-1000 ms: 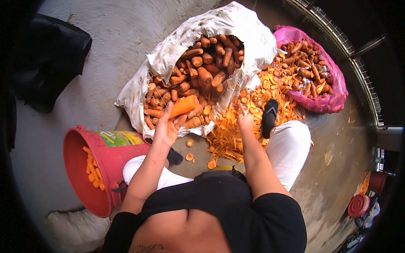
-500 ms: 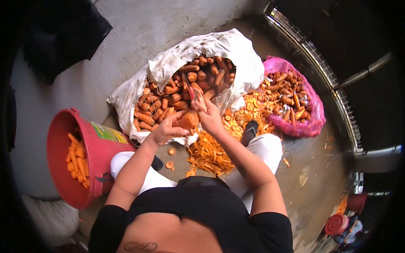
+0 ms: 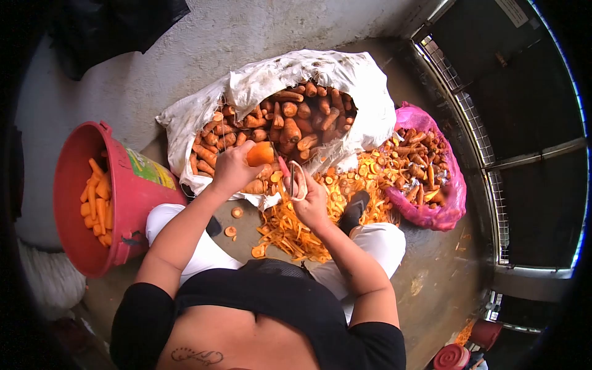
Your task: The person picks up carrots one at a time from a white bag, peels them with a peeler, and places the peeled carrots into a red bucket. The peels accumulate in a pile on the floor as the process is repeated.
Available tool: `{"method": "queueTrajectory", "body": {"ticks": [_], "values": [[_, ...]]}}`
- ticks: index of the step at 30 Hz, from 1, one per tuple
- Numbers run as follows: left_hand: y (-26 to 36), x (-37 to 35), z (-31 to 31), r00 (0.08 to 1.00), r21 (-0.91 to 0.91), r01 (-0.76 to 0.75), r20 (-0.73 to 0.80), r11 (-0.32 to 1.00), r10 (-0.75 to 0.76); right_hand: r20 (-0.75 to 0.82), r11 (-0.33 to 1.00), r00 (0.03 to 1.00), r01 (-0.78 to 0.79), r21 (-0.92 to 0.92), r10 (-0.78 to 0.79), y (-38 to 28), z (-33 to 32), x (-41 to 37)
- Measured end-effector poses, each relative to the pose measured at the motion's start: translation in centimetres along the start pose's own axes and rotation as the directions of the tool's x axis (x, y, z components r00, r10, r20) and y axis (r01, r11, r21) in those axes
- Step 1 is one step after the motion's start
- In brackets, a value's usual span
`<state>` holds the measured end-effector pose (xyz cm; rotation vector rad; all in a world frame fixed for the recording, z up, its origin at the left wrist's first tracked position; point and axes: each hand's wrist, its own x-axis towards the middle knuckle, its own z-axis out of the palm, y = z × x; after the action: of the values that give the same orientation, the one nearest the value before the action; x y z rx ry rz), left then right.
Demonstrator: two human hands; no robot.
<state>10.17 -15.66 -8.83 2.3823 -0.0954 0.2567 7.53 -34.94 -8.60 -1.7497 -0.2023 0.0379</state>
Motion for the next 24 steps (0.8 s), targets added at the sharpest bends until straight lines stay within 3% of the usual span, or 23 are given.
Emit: {"method": "queueTrajectory", "body": {"ticks": [1,3,6,9,13,17,20,24], "values": [[0.1,0.2,-0.1,1.0,0.0,0.021,0.013,1.0,-0.021,0.029,0.998,0.999,0.022,-0.058,-0.02,0.0,-0.2,-0.2],[-0.1,0.5,0.2,0.999,-0.037,0.041,0.023,0.998,-0.04,0.063,0.999,0.997,-0.045,0.012,0.044,0.9,-0.3,-0.5],[-0.2,0.7,0.2,0.996,-0.089,0.077,0.046,0.993,-0.074,0.086,0.989,0.996,-0.025,-0.148,0.038,1.0,-0.7,-0.4],[-0.4,0.9,0.2,0.992,-0.131,0.117,0.064,0.984,-0.109,0.104,0.997,0.993,-0.054,-0.047,0.059,0.9,-0.3,-0.4],[-0.4,0.9,0.1,0.995,-0.134,0.097,0.024,0.986,-0.095,0.157,0.993,0.985,-0.06,-0.106,0.076,-0.2,-0.4,-0.2],[-0.5,0.9,0.1,0.996,-0.117,0.092,-0.005,0.989,-0.093,0.132,0.996,0.99,-0.045,-0.077,0.055,0.0,0.2,0.0],[-0.7,0.9,-0.1,0.994,-0.088,0.113,0.006,0.99,-0.113,0.133,0.987,0.978,-0.152,-0.058,0.158,0.3,0.2,0.1],[-0.9,0.9,-0.2,0.995,-0.049,0.086,-0.046,0.995,-0.089,0.126,0.994,0.986,-0.113,0.005,0.112,1.1,0.6,0.1]]}}
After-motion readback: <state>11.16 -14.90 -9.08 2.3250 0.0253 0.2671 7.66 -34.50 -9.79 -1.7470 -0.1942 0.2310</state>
